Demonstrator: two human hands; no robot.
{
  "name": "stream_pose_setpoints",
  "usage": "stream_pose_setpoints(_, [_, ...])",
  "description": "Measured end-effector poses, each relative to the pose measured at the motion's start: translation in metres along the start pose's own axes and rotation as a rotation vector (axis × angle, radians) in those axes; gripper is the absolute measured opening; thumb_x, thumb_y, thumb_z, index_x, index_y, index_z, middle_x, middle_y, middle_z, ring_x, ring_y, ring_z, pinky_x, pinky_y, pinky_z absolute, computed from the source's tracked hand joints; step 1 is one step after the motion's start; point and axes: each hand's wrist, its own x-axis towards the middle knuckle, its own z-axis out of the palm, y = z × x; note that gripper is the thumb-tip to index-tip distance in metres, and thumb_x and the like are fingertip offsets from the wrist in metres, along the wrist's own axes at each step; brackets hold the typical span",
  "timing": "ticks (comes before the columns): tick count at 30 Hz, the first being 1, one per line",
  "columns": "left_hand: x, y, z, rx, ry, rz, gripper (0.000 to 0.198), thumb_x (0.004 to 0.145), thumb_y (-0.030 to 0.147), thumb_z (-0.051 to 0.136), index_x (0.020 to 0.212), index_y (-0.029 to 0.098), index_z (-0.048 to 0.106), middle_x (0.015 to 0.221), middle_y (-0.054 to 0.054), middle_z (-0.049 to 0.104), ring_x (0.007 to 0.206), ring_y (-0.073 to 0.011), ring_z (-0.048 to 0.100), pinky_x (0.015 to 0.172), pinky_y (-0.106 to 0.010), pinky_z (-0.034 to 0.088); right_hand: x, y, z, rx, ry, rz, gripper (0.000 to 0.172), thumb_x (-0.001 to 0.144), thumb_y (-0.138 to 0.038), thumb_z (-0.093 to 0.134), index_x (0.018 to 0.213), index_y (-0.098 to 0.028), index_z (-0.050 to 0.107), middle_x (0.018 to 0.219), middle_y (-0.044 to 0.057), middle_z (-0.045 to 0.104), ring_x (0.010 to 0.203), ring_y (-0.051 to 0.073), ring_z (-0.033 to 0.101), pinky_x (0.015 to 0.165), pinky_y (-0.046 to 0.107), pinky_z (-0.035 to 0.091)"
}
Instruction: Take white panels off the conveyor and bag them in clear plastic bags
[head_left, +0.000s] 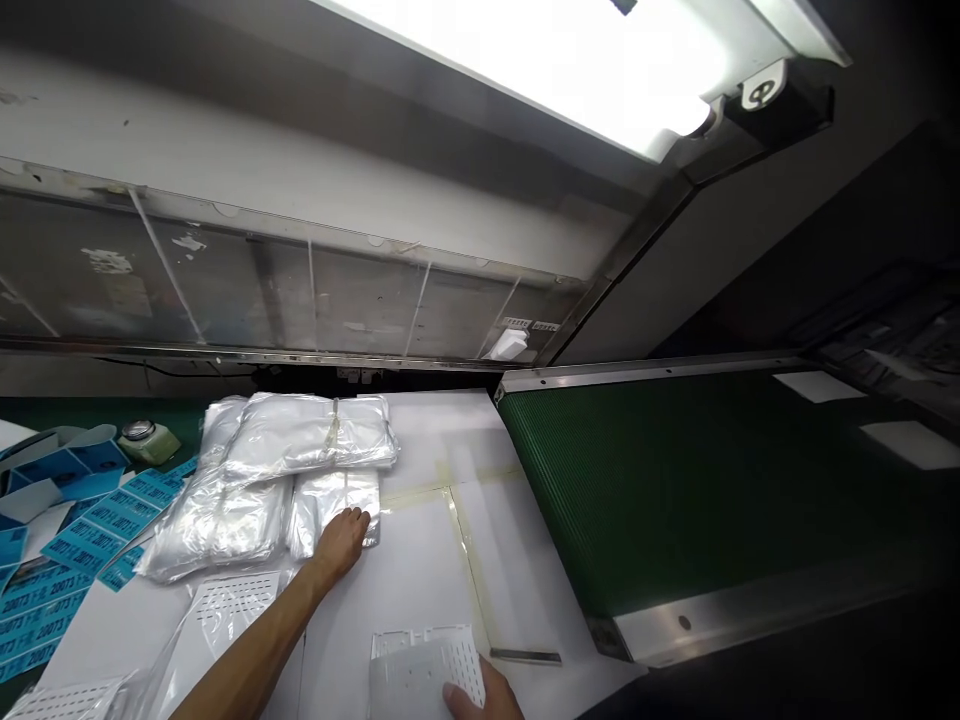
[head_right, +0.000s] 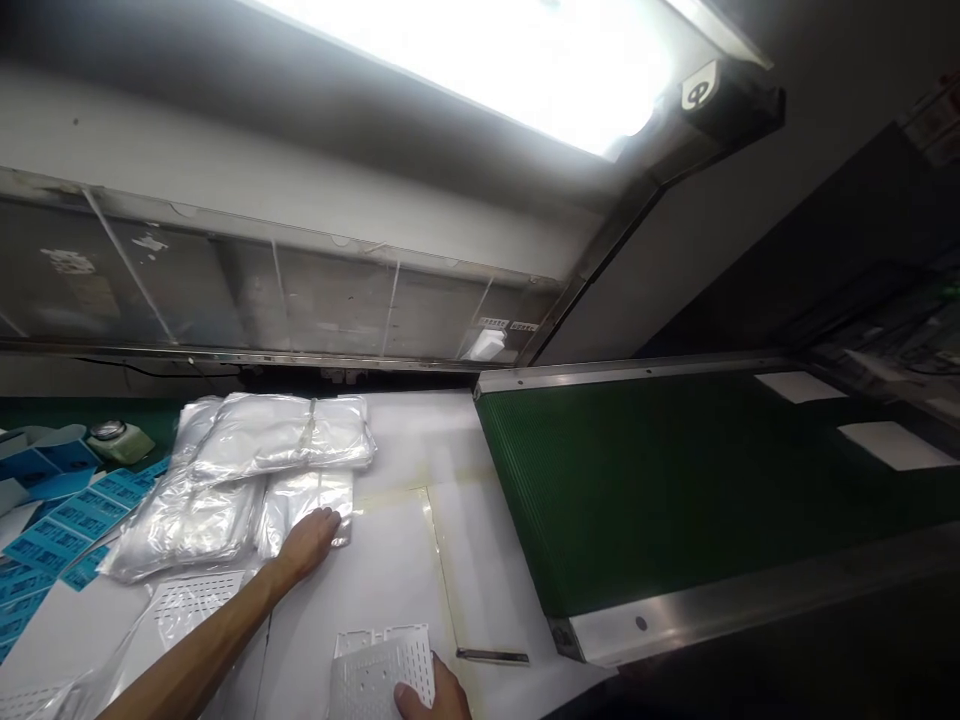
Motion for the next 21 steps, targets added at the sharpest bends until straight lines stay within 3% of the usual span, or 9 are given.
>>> stream_pose_setpoints(5, [0.002,0.003,-0.005,0.026,-0.007,0.023,0.018,0.088,0.03,0.052,0.094,0.014,0.057,0.089,-0.003,0.058,0.083,-0.0178,0.056,0.075,-0.036,0.046,-0.008,-0.014,0.003,0.029,-0.041,-0.018,0.056,0.073,-0.041,0.058,0.121,-0.011,0.055,0.115,0.013,0.064,0.107,0.027,0.058,0.093,0.037,0.043])
stream_pose_setpoints(10, [0.002,-0.002,-0.007,0.029,-0.025,0.049,0.017,0.09,0.028,0.049,0.087,0.014,0.058,0.084,-0.001,0.059,0.079,-0.0158,0.056,0.072,-0.034,0.047,-0.016,-0.018,0.006,0.087,0.01,-0.044,0.049,0.074,-0.036,0.058,0.117,-0.012,0.057,0.112,0.012,0.065,0.106,0.027,0.058,0.092,0.036,0.043])
stream_pose_setpoints(16, [-0.003,-0.002,-0.004,0.062,-0.04,0.021,0.018,0.09,0.029,0.047,0.09,0.014,0.057,0.084,-0.002,0.058,0.078,-0.0162,0.056,0.073,-0.034,0.046,-0.023,-0.028,0.004,0.131,-0.037,-0.14,0.042,0.078,-0.027,0.054,0.119,-0.016,0.057,0.111,0.007,0.066,0.103,0.023,0.059,0.09,0.032,0.043])
stream_pose_setpoints(21, [0.003,0.004,-0.003,0.057,-0.044,0.005,0.023,0.089,0.035,0.047,0.093,0.014,0.056,0.089,-0.004,0.058,0.083,-0.0183,0.055,0.075,-0.037,0.045,-0.026,-0.033,0.004,0.12,0.001,-0.122,0.04,0.077,-0.025,0.055,0.116,-0.018,0.059,0.11,0.005,0.066,0.101,0.022,0.06,0.089,0.032,0.043])
